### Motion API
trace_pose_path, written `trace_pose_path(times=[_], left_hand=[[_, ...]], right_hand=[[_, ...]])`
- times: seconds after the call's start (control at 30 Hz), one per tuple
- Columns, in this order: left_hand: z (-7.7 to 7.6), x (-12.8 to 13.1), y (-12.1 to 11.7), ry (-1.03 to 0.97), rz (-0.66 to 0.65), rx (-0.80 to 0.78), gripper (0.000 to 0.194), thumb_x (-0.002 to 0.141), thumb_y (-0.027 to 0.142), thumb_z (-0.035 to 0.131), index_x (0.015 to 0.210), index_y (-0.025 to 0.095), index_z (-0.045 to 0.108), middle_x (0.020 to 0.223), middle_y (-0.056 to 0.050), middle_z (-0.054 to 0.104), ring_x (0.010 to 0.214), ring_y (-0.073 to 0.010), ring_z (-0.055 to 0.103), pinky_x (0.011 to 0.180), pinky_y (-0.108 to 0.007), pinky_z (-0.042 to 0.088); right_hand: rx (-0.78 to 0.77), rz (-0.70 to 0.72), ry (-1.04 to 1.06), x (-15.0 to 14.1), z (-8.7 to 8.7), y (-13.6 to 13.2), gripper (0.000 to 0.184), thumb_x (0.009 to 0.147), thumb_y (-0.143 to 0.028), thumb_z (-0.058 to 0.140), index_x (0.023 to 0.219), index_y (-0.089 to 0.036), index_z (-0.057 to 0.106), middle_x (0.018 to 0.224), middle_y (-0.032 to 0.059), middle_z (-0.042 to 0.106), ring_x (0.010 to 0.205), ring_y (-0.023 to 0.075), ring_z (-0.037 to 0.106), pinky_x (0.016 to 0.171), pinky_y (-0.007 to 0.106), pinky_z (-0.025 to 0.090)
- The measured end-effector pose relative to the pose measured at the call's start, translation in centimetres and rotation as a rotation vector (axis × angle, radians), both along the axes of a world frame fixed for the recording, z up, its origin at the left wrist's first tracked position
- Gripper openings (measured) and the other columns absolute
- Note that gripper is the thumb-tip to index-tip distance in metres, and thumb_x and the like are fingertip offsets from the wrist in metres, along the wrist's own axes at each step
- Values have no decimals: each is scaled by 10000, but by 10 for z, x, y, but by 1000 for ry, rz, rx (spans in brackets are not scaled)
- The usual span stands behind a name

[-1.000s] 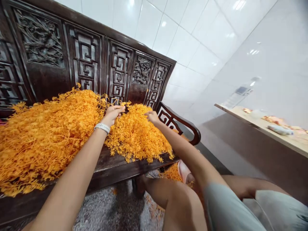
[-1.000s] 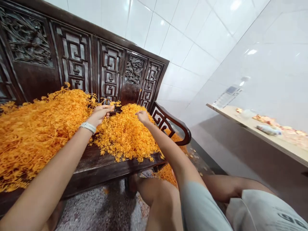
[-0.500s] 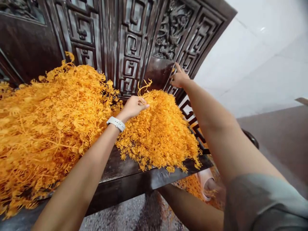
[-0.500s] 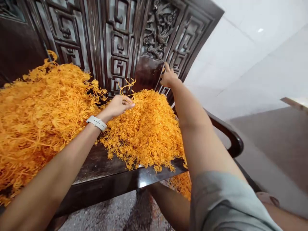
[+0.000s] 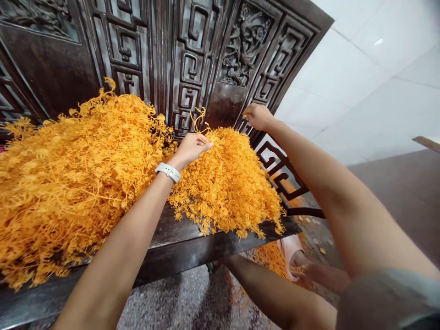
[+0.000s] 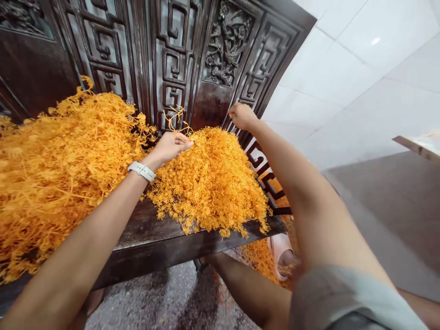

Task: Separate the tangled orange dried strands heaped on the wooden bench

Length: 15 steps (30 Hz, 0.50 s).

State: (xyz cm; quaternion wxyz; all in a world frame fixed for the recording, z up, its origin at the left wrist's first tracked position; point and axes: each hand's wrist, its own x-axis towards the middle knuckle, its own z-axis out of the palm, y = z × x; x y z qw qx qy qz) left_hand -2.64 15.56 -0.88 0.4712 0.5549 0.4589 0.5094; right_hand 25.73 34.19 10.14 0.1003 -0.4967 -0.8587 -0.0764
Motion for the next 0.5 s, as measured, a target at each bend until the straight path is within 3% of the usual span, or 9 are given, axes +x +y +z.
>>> trace_pose_path(times=[0.1, 0.17, 0.23, 0.3, 0.4, 0.5], left_hand=[[5, -1, -8, -8, -16, -6, 169, 966, 164, 808, 851, 174, 685, 725, -29, 637, 590, -101, 494, 626, -335, 377], [13, -2, -14, -30, -28, -15, 165, 974, 167, 807, 861, 172, 687, 750, -38, 662, 591, -93, 492, 623, -333, 374], [21, -2, -21, -48, -53, -3, 150, 977, 173, 810, 877, 170, 698, 768, -41, 682, 586, -82, 479, 616, -328, 363], [29, -2, -27, -69, -95, 13, 127, 974, 196, 821, 913, 173, 712, 784, -40, 701, 577, -74, 469, 604, -321, 350], [37, -1, -36, -75, -170, 24, 161, 932, 266, 872, 950, 189, 732, 777, -31, 710, 550, -69, 444, 578, -318, 327], [41, 2, -45, -1, -239, 96, 248, 815, 318, 958, 860, 190, 750, 702, -24, 679, 546, -83, 451, 576, -321, 331]], right_hand=[[-55, -16, 346, 6, 12, -45, 282, 956, -123, 562, 1066, -143, 821, 957, 121, 751, 831, 228, 675, 851, 406, 581], [-128, -55, 514, 6, 14, -81, 229, 952, -224, 622, 1048, -147, 816, 823, 88, 713, 672, 190, 618, 685, 368, 567], [-238, -48, 594, 0, 9, -118, 191, 923, -309, 721, 998, -150, 796, 836, 81, 719, 630, 158, 594, 595, 316, 530], [-404, -21, 724, -14, -1, -156, 271, 913, -416, 793, 1011, -166, 755, 953, 91, 751, 653, 143, 620, 562, 282, 523], [-653, 14, 1065, -42, -19, -208, 446, 936, -592, 789, 1158, -230, 655, 1063, 78, 756, 735, 156, 691, 599, 283, 578], [-754, 77, 1290, -66, -34, -248, 429, 956, -613, 772, 1142, -250, 638, 1052, 60, 741, 767, 151, 690, 650, 288, 588]])
